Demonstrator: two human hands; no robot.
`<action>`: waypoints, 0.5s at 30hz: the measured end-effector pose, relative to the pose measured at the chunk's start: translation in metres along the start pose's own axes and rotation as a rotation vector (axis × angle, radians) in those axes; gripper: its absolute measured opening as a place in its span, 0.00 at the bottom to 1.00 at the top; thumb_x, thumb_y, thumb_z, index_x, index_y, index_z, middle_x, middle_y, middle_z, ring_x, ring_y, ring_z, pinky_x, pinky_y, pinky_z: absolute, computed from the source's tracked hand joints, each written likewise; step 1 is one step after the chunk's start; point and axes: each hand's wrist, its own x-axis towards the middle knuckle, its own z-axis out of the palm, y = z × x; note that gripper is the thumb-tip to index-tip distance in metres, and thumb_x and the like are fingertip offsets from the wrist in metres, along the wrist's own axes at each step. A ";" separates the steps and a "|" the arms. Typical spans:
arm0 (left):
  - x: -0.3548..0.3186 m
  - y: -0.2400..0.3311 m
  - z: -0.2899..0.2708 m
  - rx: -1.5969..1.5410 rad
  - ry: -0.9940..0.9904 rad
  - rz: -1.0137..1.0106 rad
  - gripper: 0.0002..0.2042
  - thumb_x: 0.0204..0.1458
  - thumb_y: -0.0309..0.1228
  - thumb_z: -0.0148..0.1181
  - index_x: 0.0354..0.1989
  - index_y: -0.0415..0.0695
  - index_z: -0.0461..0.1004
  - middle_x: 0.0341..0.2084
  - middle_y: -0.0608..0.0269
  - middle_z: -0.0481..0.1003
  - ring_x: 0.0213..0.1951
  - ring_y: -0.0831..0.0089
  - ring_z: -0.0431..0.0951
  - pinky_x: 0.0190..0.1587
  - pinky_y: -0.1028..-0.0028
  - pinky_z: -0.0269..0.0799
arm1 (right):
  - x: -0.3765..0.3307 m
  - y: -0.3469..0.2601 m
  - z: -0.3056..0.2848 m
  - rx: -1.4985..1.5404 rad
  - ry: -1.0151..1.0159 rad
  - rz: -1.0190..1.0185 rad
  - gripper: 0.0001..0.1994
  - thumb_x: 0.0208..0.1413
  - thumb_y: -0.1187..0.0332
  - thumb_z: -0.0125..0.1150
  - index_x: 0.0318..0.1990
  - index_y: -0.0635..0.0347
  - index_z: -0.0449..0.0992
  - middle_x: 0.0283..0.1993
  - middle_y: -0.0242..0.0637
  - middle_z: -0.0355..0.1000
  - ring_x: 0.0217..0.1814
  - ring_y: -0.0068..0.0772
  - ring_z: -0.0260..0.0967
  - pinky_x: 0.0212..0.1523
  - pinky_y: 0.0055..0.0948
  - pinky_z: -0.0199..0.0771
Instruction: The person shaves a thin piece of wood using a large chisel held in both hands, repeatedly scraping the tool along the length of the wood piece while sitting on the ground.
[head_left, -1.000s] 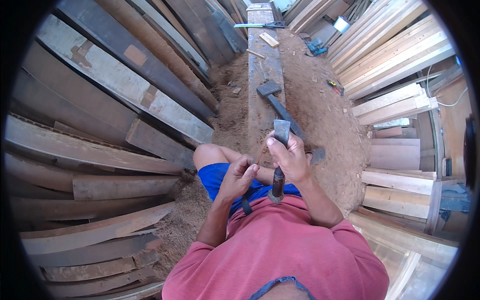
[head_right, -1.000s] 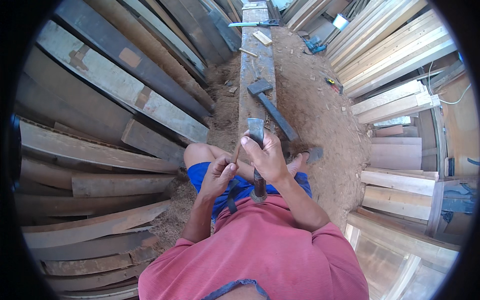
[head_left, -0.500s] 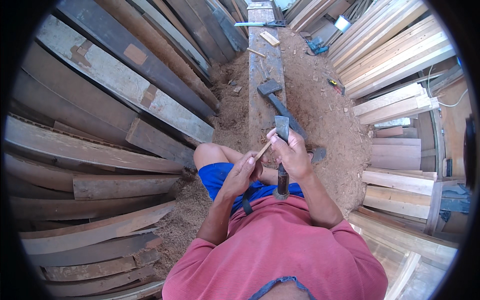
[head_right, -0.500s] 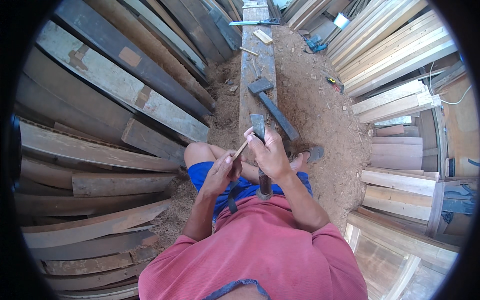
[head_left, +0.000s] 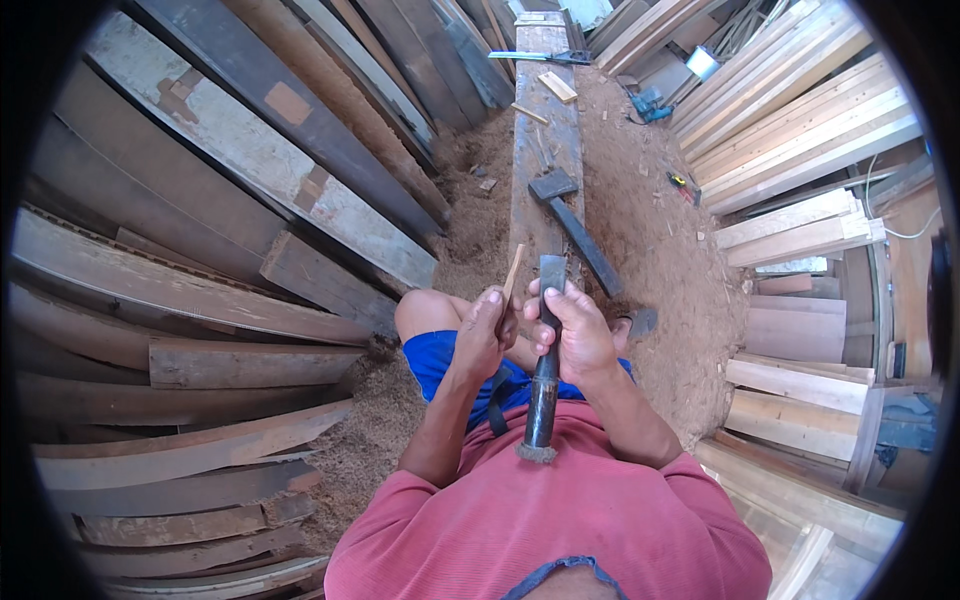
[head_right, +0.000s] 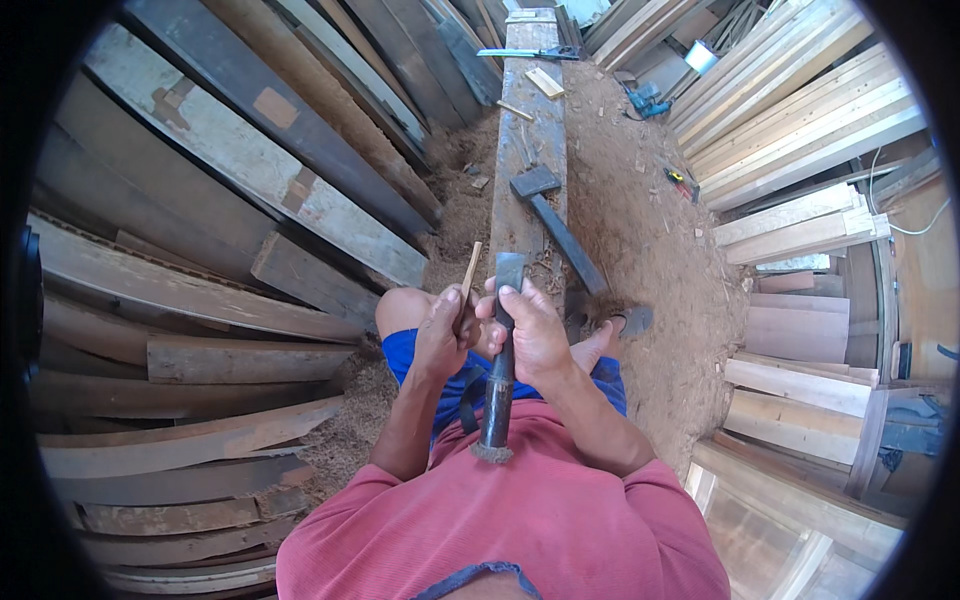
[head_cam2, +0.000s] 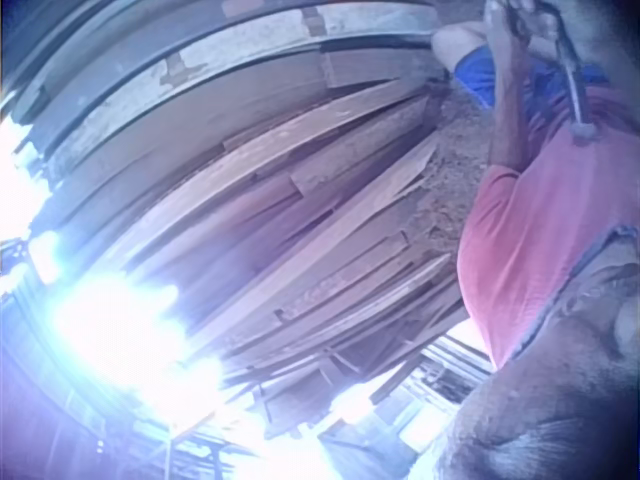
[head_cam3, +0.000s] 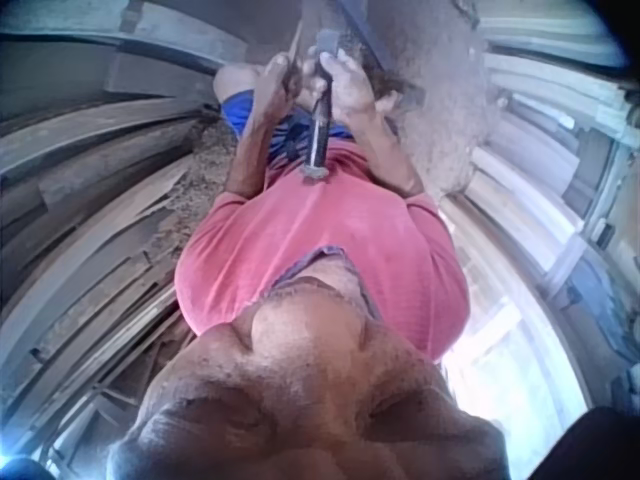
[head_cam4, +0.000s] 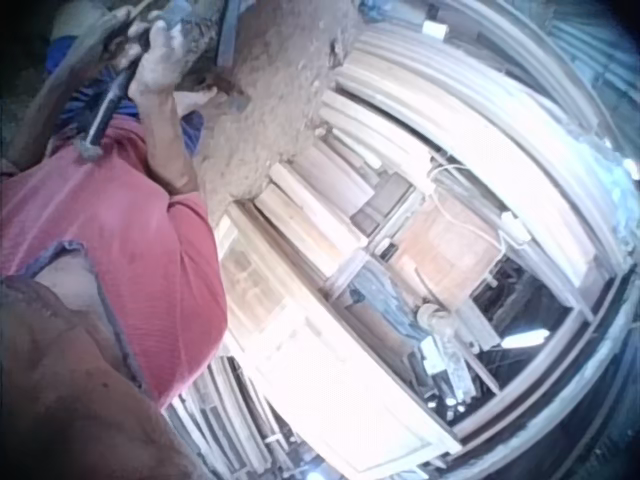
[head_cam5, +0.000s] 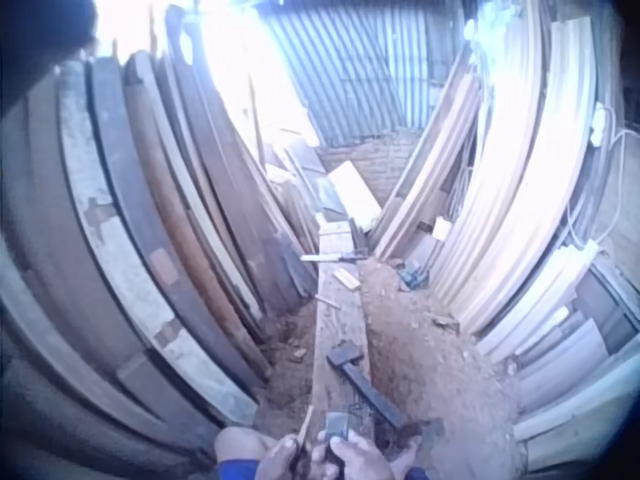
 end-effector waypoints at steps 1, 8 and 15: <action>0.000 0.001 -0.006 0.024 0.011 0.016 0.10 0.65 0.39 0.44 0.39 0.45 0.67 0.18 0.73 0.60 0.19 0.83 0.57 0.22 0.81 0.53 | 0.000 0.002 0.005 -0.007 -0.009 0.013 0.08 0.65 0.66 0.47 0.47 0.58 0.65 0.33 0.36 0.71 0.22 0.19 0.65 0.21 0.23 0.68; 0.008 -0.020 -0.028 -0.058 0.006 0.081 0.04 0.62 0.33 0.50 0.39 0.48 0.66 0.26 0.71 0.66 0.25 0.82 0.68 0.27 0.83 0.63 | -0.024 0.021 0.021 -0.148 -0.049 0.169 0.09 0.64 0.63 0.49 0.47 0.55 0.65 0.29 0.29 0.65 0.20 0.18 0.60 0.21 0.25 0.69; -0.036 -0.007 -0.032 0.147 0.110 0.163 0.03 0.60 0.31 0.53 0.38 0.49 0.65 0.25 0.79 0.63 0.24 0.88 0.60 0.25 0.84 0.56 | 0.005 0.022 0.031 -0.385 0.086 0.032 0.07 0.61 0.66 0.57 0.43 0.56 0.69 0.26 0.25 0.65 0.16 0.13 0.57 0.16 0.18 0.65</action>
